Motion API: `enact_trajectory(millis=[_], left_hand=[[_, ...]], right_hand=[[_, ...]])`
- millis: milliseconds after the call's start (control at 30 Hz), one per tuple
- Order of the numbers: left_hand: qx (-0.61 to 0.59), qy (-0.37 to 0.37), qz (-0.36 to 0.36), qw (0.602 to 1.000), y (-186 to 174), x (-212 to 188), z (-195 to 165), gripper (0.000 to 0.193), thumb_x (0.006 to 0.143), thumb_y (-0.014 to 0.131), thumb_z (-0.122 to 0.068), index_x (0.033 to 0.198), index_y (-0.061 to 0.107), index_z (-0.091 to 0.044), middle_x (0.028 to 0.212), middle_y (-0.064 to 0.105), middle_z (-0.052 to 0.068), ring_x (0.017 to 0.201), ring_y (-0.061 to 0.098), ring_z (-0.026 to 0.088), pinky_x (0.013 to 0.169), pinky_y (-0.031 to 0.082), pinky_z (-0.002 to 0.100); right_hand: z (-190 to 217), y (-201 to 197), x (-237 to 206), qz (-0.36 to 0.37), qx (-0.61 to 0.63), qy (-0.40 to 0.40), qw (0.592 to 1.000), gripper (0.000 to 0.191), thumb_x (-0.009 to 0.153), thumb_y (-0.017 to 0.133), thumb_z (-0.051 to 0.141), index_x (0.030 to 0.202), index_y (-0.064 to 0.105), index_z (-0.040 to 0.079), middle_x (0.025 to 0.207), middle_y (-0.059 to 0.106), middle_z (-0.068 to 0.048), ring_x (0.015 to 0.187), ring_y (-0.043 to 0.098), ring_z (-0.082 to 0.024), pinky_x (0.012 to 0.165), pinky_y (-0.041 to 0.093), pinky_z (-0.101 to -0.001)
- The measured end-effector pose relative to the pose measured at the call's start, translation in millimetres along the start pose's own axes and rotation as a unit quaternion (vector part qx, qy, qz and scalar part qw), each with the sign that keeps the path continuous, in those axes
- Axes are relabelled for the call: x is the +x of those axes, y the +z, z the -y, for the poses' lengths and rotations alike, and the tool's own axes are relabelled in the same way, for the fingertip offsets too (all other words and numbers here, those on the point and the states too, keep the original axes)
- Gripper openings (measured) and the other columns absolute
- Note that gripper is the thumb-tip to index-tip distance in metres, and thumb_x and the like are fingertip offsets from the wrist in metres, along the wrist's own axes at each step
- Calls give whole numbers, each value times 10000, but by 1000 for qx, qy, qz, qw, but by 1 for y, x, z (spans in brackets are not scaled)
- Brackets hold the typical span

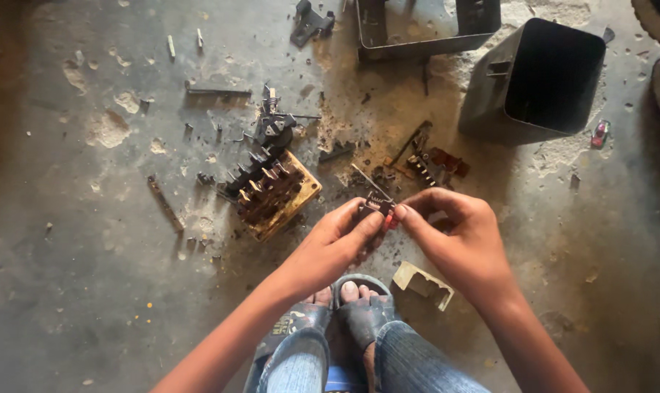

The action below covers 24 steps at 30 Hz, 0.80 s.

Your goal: The person sits on the floor and uses a screwdriver to disassemble and reassemble a small electrical component. They remove a red plastic piece, manipulate internal parts, and then reattach the piece before continuing to adjust the device.

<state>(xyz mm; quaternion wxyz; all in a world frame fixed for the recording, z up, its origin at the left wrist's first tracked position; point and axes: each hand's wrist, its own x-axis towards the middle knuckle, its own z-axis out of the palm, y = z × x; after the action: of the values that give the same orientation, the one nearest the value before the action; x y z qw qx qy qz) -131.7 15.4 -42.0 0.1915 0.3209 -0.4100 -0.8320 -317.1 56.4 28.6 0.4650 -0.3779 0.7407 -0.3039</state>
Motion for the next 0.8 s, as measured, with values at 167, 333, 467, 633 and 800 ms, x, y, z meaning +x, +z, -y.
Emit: enact_trajectory(millis=[167,333,467,633,800], left_hand=[[6,-39,-18,999,-2,9,0,230,1062,500,-278,1079,626,-86,855,583,-38,692,481,49,591,410,224],[140,35,-28,989,-3,13,-6,260,1070,489,-285,1100,627,-67,909,619,-13,807,547,71,713,485,256],[187,48,-37,980,2,16,-8,264,1059,496,-286,1084,633,-62,874,620,8,783,556,96,706,494,283],[203,79,-49,975,2,21,-10,270,1048,490,-278,1113,640,-63,863,641,13,785,571,106,716,494,289],[269,114,-63,954,-2,45,-17,267,1060,498,-285,1095,604,-42,880,663,82,813,612,173,739,511,339]], right_hand=[[-17,3,10,17,73,-59,995,139,902,733,94,992,737,-13,894,755,-37,829,669,-74,742,544,-232],[-27,0,14,20,133,-47,990,123,942,711,94,978,755,-16,892,765,-42,842,682,-86,795,550,-240],[-28,-2,18,11,99,-62,993,122,905,734,90,981,741,-5,893,759,-34,832,687,-87,788,558,-243],[-29,-5,21,-1,112,-51,992,141,911,724,107,1008,736,6,921,752,-17,846,674,-73,780,549,-229],[-23,-14,32,-17,106,-82,991,132,974,714,123,1017,760,6,885,742,-17,771,634,-67,694,505,-224]])
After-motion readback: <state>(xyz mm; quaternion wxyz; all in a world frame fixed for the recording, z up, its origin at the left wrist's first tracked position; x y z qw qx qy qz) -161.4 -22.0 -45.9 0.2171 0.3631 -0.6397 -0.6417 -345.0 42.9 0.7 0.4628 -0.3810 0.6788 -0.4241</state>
